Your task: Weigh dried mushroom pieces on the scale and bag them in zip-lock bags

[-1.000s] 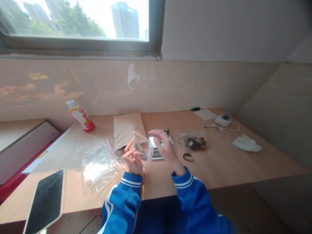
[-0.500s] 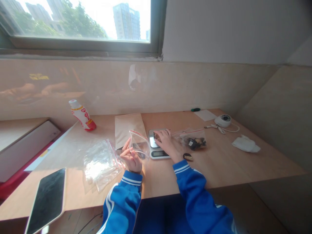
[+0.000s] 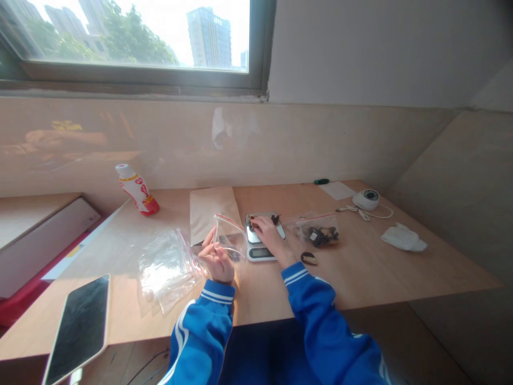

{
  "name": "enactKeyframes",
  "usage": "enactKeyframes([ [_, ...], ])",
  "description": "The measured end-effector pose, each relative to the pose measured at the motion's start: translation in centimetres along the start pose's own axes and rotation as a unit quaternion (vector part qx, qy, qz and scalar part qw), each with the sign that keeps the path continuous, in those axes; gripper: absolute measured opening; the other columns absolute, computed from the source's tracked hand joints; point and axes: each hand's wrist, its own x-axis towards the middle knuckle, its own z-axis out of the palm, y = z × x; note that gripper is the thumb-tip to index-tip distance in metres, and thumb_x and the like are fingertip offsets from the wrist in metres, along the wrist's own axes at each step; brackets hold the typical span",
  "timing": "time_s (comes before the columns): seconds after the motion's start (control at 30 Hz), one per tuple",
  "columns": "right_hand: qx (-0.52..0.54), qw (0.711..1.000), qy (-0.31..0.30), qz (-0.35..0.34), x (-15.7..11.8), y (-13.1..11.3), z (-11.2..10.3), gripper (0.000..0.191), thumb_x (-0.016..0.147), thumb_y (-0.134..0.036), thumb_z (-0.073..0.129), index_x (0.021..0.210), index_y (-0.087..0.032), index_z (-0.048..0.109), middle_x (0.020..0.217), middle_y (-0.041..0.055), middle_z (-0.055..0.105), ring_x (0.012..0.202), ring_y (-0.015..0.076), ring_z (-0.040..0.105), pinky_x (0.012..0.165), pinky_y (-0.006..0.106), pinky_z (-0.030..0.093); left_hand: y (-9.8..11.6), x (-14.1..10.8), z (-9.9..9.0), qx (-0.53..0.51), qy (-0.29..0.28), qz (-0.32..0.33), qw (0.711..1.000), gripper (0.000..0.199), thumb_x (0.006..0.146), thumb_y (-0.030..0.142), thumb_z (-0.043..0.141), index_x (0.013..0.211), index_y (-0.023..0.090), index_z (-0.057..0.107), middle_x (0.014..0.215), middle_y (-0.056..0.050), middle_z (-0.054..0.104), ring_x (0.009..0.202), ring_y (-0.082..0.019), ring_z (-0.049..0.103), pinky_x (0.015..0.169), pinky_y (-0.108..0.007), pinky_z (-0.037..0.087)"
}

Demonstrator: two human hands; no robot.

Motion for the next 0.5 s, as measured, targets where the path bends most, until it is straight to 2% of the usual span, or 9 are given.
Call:
enactKeyframes([
  [0.1, 0.032, 0.999, 0.037, 0.016, 0.0, 0.0, -0.1, 0.029, 0.086, -0.008, 0.045, 0.100, -0.022, 0.066, 0.098, 0.0070, 0.067, 0.097, 0.0224, 0.062, 0.091, 0.040, 0.050, 0.2, 0.1, 0.0, -0.009, -0.001, 0.002, 1.000, 0.010, 0.094, 0.030, 0.039, 0.094, 0.021, 0.035, 0.121, -0.018, 0.057, 0.117, -0.026, 0.056, 0.089, -0.054, 0.044],
  [0.23, 0.081, 0.991, 0.100, 0.045, 0.2, -0.8, -0.9, 0.024, 0.086, -0.013, 0.047, 0.098, -0.021, 0.067, 0.100, 0.0078, 0.068, 0.097, 0.0215, 0.062, 0.087, 0.036, 0.050, 0.2, 0.1, 0.1, -0.014, -0.012, 0.014, 1.000, 0.007, 0.094, 0.028, 0.038, 0.096, 0.021, 0.036, 0.120, -0.020, 0.057, 0.117, -0.025, 0.056, 0.087, -0.052, 0.046],
  [0.5, 0.198, 0.953, 0.207, 0.103, 1.7, -3.2, -2.7, 0.014, 0.083, -0.025, 0.058, 0.091, -0.020, 0.069, 0.100, 0.0075, 0.069, 0.096, 0.0200, 0.064, 0.078, 0.032, 0.052, -0.4, -0.3, 0.2, -0.039, -0.021, 0.004, 0.999, 0.010, 0.094, 0.030, 0.040, 0.097, 0.021, 0.037, 0.122, -0.021, 0.056, 0.120, -0.027, 0.054, 0.089, -0.055, 0.045],
])
